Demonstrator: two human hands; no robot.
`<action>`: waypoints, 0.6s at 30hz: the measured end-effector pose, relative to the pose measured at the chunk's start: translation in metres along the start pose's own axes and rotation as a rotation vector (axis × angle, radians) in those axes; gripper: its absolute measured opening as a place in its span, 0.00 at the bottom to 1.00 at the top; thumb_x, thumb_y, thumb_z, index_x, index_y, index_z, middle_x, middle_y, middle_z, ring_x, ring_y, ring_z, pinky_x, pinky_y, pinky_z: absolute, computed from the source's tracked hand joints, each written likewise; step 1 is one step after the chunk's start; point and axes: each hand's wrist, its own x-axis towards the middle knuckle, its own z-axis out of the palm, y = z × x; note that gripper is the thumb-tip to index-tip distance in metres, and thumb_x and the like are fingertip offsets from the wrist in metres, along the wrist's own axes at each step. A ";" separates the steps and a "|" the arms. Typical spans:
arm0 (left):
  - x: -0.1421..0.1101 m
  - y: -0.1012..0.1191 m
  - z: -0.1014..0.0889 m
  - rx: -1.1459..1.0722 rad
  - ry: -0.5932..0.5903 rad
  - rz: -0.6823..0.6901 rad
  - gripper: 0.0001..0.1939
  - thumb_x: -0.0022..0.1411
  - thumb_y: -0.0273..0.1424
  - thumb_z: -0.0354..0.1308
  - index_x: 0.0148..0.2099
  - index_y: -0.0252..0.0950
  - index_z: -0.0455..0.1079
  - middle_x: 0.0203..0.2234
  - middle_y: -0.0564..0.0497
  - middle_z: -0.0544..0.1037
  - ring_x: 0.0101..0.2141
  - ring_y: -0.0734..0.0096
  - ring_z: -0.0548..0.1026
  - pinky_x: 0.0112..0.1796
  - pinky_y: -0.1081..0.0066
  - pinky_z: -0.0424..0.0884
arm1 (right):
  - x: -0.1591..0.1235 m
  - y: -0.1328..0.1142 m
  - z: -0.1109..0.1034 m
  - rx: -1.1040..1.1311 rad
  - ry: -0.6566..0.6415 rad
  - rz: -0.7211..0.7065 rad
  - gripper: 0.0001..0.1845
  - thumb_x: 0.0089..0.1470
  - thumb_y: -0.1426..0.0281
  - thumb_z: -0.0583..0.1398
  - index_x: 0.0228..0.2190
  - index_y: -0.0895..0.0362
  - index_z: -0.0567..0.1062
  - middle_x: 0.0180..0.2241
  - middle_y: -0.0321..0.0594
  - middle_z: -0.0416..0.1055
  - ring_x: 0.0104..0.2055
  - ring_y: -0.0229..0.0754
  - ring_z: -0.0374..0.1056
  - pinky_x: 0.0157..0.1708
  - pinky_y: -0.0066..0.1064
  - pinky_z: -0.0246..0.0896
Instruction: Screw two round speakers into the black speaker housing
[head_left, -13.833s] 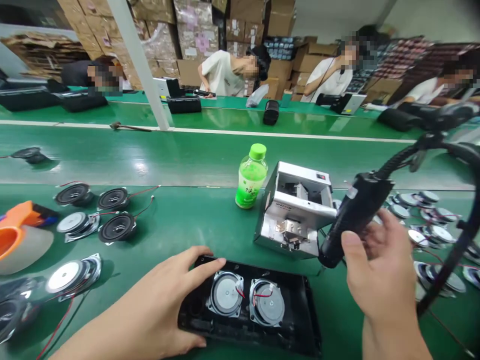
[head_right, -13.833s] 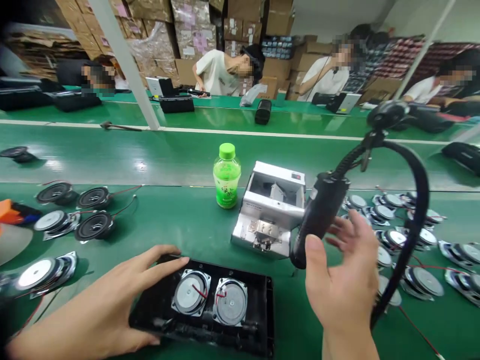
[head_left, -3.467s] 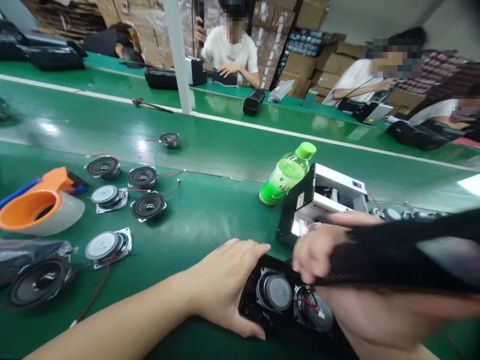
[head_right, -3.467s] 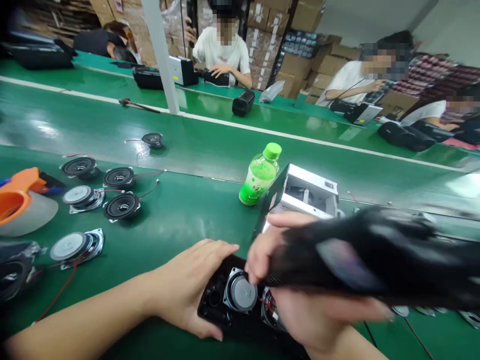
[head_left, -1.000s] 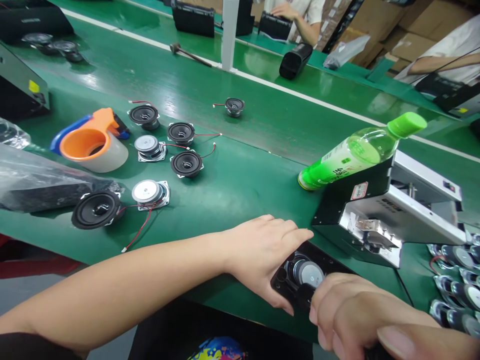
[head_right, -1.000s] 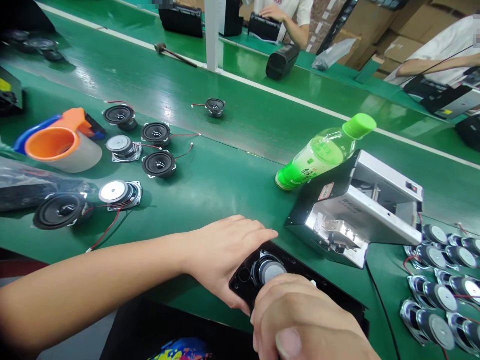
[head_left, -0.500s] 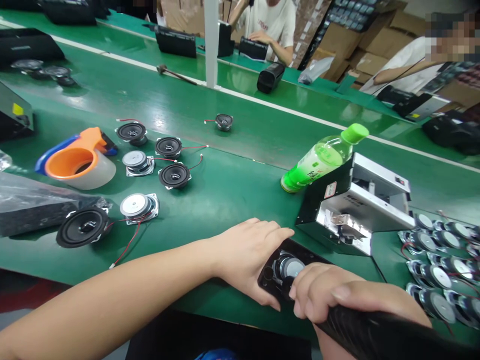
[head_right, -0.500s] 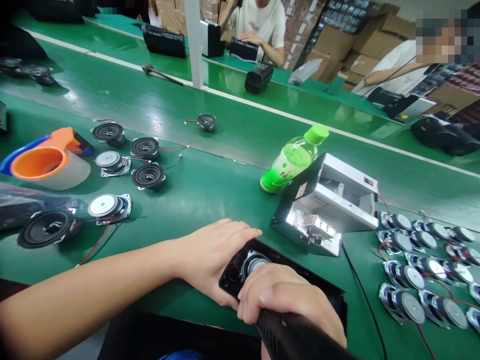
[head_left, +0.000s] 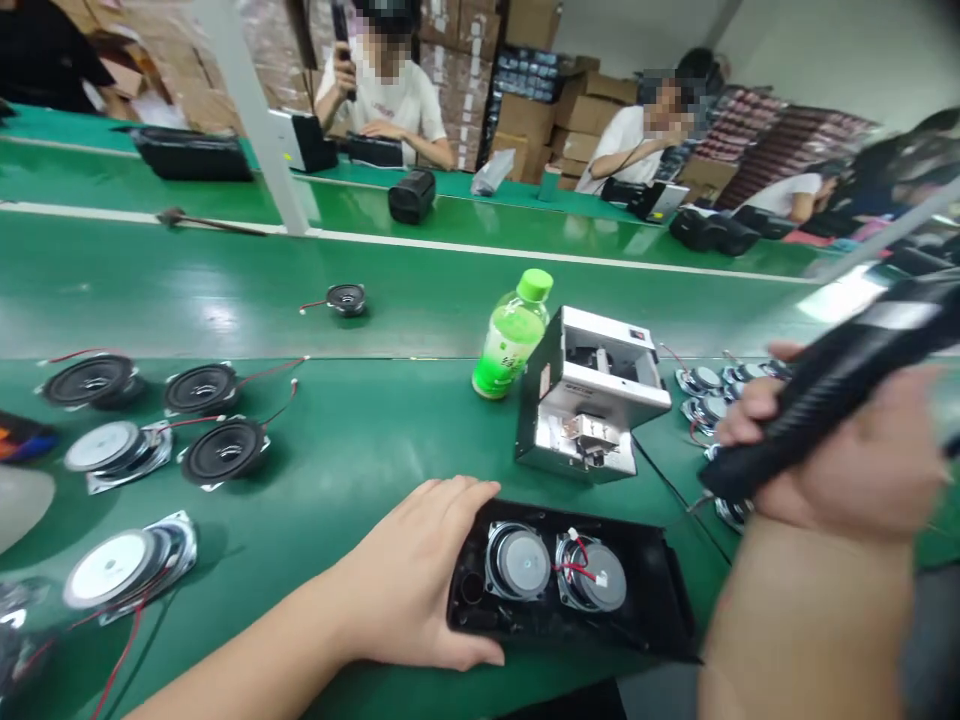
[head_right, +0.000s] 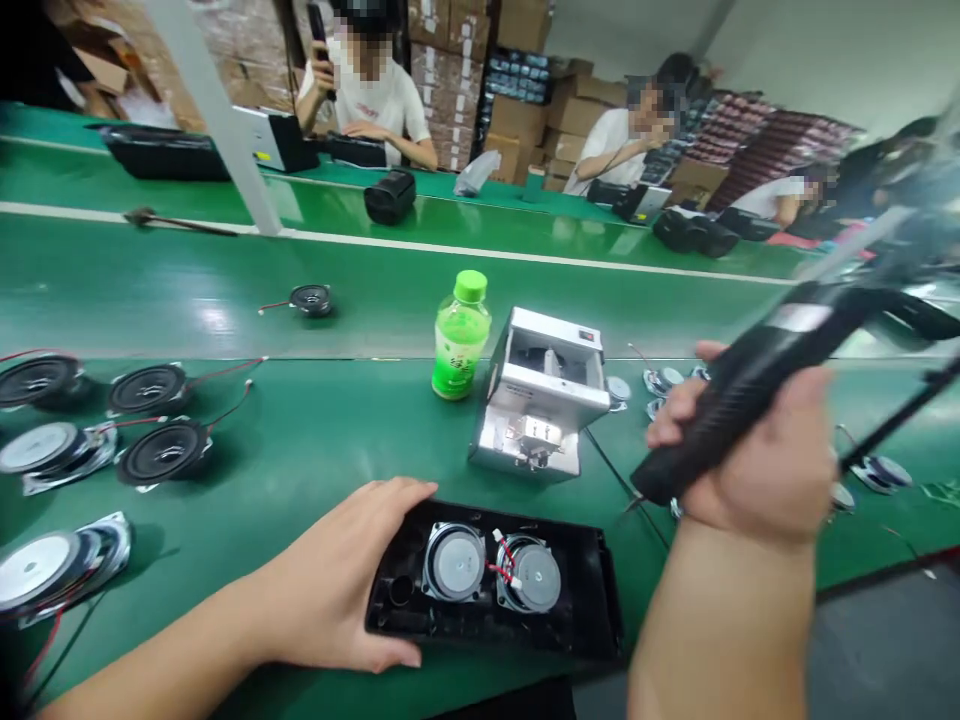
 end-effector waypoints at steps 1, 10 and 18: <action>-0.001 0.000 0.000 0.015 -0.005 0.002 0.65 0.51 0.60 0.76 0.76 0.44 0.42 0.65 0.33 0.71 0.63 0.31 0.73 0.62 0.35 0.72 | 0.001 0.010 0.004 0.063 0.048 0.039 0.31 0.71 0.38 0.47 0.47 0.49 0.74 0.25 0.36 0.64 0.21 0.44 0.65 0.22 0.37 0.63; -0.010 -0.006 0.003 0.040 -0.041 -0.036 0.68 0.52 0.60 0.75 0.79 0.52 0.36 0.68 0.32 0.67 0.65 0.28 0.72 0.59 0.33 0.78 | -0.024 0.056 0.033 0.104 0.110 0.165 0.33 0.63 0.39 0.64 0.54 0.53 0.73 0.36 0.41 0.76 0.25 0.45 0.73 0.24 0.37 0.71; -0.014 -0.015 -0.019 -0.130 0.020 0.048 0.63 0.47 0.57 0.77 0.77 0.55 0.47 0.62 0.39 0.74 0.62 0.36 0.76 0.63 0.42 0.74 | -0.031 0.046 0.051 -0.449 0.353 -0.124 0.50 0.63 0.49 0.67 0.76 0.56 0.58 0.69 0.61 0.64 0.69 0.72 0.64 0.69 0.69 0.59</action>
